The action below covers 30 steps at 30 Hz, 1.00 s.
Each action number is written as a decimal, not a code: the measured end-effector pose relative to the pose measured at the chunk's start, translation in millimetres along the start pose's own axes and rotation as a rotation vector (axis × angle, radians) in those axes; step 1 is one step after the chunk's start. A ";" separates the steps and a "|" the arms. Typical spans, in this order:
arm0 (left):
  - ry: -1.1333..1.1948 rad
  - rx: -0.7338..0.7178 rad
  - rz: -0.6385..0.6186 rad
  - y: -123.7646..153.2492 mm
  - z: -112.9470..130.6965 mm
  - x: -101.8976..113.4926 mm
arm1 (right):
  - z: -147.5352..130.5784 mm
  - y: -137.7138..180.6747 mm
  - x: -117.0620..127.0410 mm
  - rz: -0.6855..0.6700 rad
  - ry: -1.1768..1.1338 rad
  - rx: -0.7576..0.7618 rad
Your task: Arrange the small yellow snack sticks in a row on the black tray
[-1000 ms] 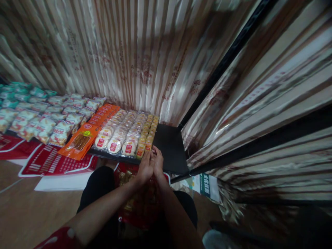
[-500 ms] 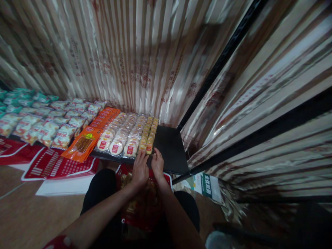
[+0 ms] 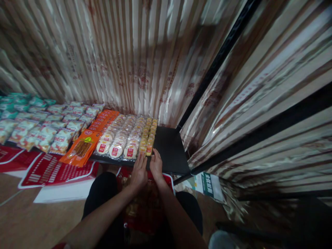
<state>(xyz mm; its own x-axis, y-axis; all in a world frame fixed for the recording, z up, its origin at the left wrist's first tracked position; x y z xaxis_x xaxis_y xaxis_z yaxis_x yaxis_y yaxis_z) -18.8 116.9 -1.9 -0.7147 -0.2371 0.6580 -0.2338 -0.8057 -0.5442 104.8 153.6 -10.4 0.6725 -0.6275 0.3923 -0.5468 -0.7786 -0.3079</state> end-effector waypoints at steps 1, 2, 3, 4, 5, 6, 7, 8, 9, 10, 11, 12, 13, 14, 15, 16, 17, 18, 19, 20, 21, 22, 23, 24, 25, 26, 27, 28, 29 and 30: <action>0.003 -0.001 0.009 0.5 -1.3 -0.7 | -0.6 0.2 0.5 0.004 0.013 0.009; 0.005 -0.003 0.019 1.1 -2.5 -1.2 | -1.2 0.3 1.1 0.009 0.027 0.016; 0.005 -0.005 0.027 1.7 -3.6 -1.8 | -1.6 0.2 1.7 0.015 0.042 0.021; 0.004 -0.009 0.033 2.2 -4.4 -2.3 | -2.1 0.0 2.2 0.019 0.058 0.026; 0.002 -0.015 0.038 2.7 -4.9 -2.6 | -2.6 -0.5 2.4 0.021 0.072 0.031; -0.002 -0.019 0.042 3.1 -5.3 -2.8 | -3.1 -1.0 2.3 0.021 0.084 0.032; -0.007 -0.021 0.044 3.5 -5.7 -2.8 | -3.5 -1.8 1.9 0.019 0.094 0.033; -0.013 -0.023 0.045 3.7 -5.9 -2.6 | -3.9 -2.6 1.0 0.013 0.103 0.031; -0.020 -0.026 0.044 4.0 -5.9 -2.4 | -4.0 -3.4 -0.3 0.005 0.110 0.026; -0.025 -0.030 0.041 4.3 -5.6 -2.2 | -3.9 -4.1 -1.7 -0.003 0.118 0.017; -0.028 -0.036 0.038 4.7 -5.2 -1.9 | -3.6 -4.8 -3.3 -0.010 0.124 0.006; -0.032 -0.044 0.034 5.1 -4.5 -1.5 | -3.3 -5.2 -5.1 -0.018 0.126 -0.004; -0.034 -0.052 0.033 5.4 -3.7 -0.8 | -3.2 -5.5 -6.8 -0.026 0.123 -0.012; -0.036 -0.058 0.032 5.7 -2.8 0.3 | -3.2 -5.5 -8.3 -0.033 0.117 -0.017; -0.038 -0.064 0.033 5.9 -1.7 1.7 | -3.4 -5.4 -9.2 -0.037 0.109 -0.020; -0.040 -0.068 0.033 6.0 -0.3 3.5 | -3.9 -5.1 -9.2 -0.036 0.102 -0.022; -0.042 -0.071 0.032 6.0 1.4 5.7 | -4.8 -4.6 -8.1 -0.029 0.096 -0.021; -0.041 -0.074 0.029 6.1 3.5 8.1 | -6.1 -3.6 -5.9 -0.017 0.090 -0.020; -0.038 -0.079 0.024 6.5 6.0 10.6 | -7.8 -2.3 -2.5 0.000 0.084 -0.018; -0.032 -0.088 0.017 7.3 9.0 13.1 | -10.0 -0.2 1.9 0.019 0.076 -0.013; -0.021 -0.101 0.010 8.8 12.4 15.5 | -12.4 2.6 7.2 0.040 0.066 -0.006; -0.005 -0.118 0.001 11.3 16.2 17.4 | -14.8 6.3 13.3 0.063 0.057 0.004; 0.015 -0.133 -0.006 14.9 19.7 18.8 | -17.0 11.1 20.0 0.087 0.049 0.016; 0.037 -0.146 -0.014 19.6 23.0 19.7 | -18.8 16.9 27.0 0.111 0.042 0.031; 0.059 -0.150 -0.024 25.4 25.4 19.7 | -19.9 23.9 34.0 0.136 0.035 0.048; 0.082 -0.147 -0.042 32.2 27.3 18.5 | -20.1 31.8 40.6 0.159 0.028 0.067; 0.104 -0.140 -0.071 39.9 28.7 16.1 | -19.1 40.7 46.7 0.179 0.020 0.083; 0.129 -0.129 -0.113 48.3 29.8 12.5 | -16.7 50.3 52.0 0.199 0.016 0.094; 0.158 -0.120 -0.167 57.1 31.0 8.0 | -13.2 60.4 56.2 0.216 0.013 0.101; 0.186 -0.105 -0.234 66.2 31.6 2.9 | -9.0 70.9 59.4 0.230 0.011 0.107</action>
<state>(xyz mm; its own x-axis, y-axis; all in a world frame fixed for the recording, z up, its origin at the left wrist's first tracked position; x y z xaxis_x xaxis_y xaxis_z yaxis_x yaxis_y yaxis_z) -15.5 45.7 -19.6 -0.7395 0.0589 0.6706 -0.4656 -0.7641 -0.4464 101.5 61.2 -1.0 0.5309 -0.7884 0.3108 -0.6281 -0.6122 -0.4802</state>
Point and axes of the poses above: each hand's wrist, its own y-axis away from the middle knuckle, its own x-axis out of the back of the hand, z = x × y, the point moved 7 cm from there along -y, towards the middle knuckle, and after that the axes turned 8 degrees about z, right-handed, at the moved point
